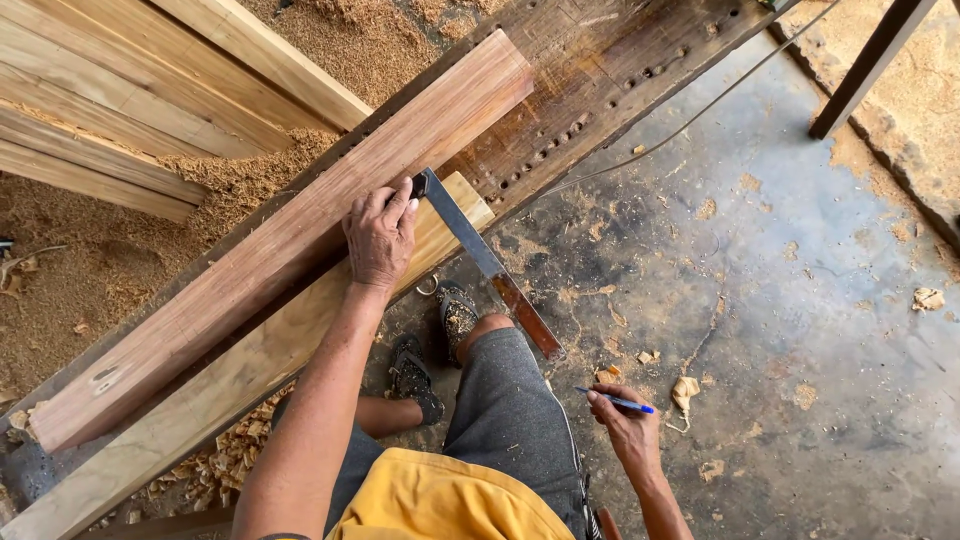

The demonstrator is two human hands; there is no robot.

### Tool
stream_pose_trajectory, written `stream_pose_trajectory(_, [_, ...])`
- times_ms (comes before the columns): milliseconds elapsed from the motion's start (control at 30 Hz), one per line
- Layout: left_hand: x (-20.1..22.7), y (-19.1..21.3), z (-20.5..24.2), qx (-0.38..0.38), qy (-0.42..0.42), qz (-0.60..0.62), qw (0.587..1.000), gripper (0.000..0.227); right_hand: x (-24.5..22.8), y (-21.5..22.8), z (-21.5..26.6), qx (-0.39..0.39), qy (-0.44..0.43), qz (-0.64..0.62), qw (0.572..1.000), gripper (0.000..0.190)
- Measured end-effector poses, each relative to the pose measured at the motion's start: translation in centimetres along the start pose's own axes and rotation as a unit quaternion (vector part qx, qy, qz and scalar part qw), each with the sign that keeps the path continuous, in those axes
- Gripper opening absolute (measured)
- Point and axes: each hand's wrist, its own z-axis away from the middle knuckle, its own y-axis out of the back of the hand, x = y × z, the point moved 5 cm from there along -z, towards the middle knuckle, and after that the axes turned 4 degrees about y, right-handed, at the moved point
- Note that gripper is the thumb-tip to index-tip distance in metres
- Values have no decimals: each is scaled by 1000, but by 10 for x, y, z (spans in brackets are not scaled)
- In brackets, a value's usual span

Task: Using a square and a pen to mark lines on wooden planks on a workbench.

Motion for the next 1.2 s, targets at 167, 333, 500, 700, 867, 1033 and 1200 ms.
stream_pose_trajectory(167, [-6, -11, 0, -7, -9, -23, 1000, 37, -11, -10, -5, -12, 19, -18, 1000, 32])
stream_pose_trajectory(333, [-3, -6, 1, 1, -14, -23, 1000, 37, -31, -17, -8, -17, 35, 9, 999, 32])
stream_pose_trajectory(500, [2, 2, 1, 1, -7, -2, 1000, 37, -43, -21, -15, -19, 33, -5, 999, 31])
stream_pose_trajectory(700, [1, 1, 1, 2, -9, -3, 1000, 36, -91, -25, -29, -6, 62, 29, 998, 29])
stream_pose_trajectory(867, [4, 5, -2, -2, -5, -4, 1000, 36, -161, -42, -48, 12, 148, -4, 989, 26])
stream_pose_trajectory(1033, [4, 3, -1, 8, -6, 2, 1000, 35, -265, -107, -62, -61, 324, -32, 944, 21])
stream_pose_trajectory(1200, [1, 0, -1, 14, 2, -7, 1000, 36, -323, -184, -102, -104, 425, 72, 896, 15])
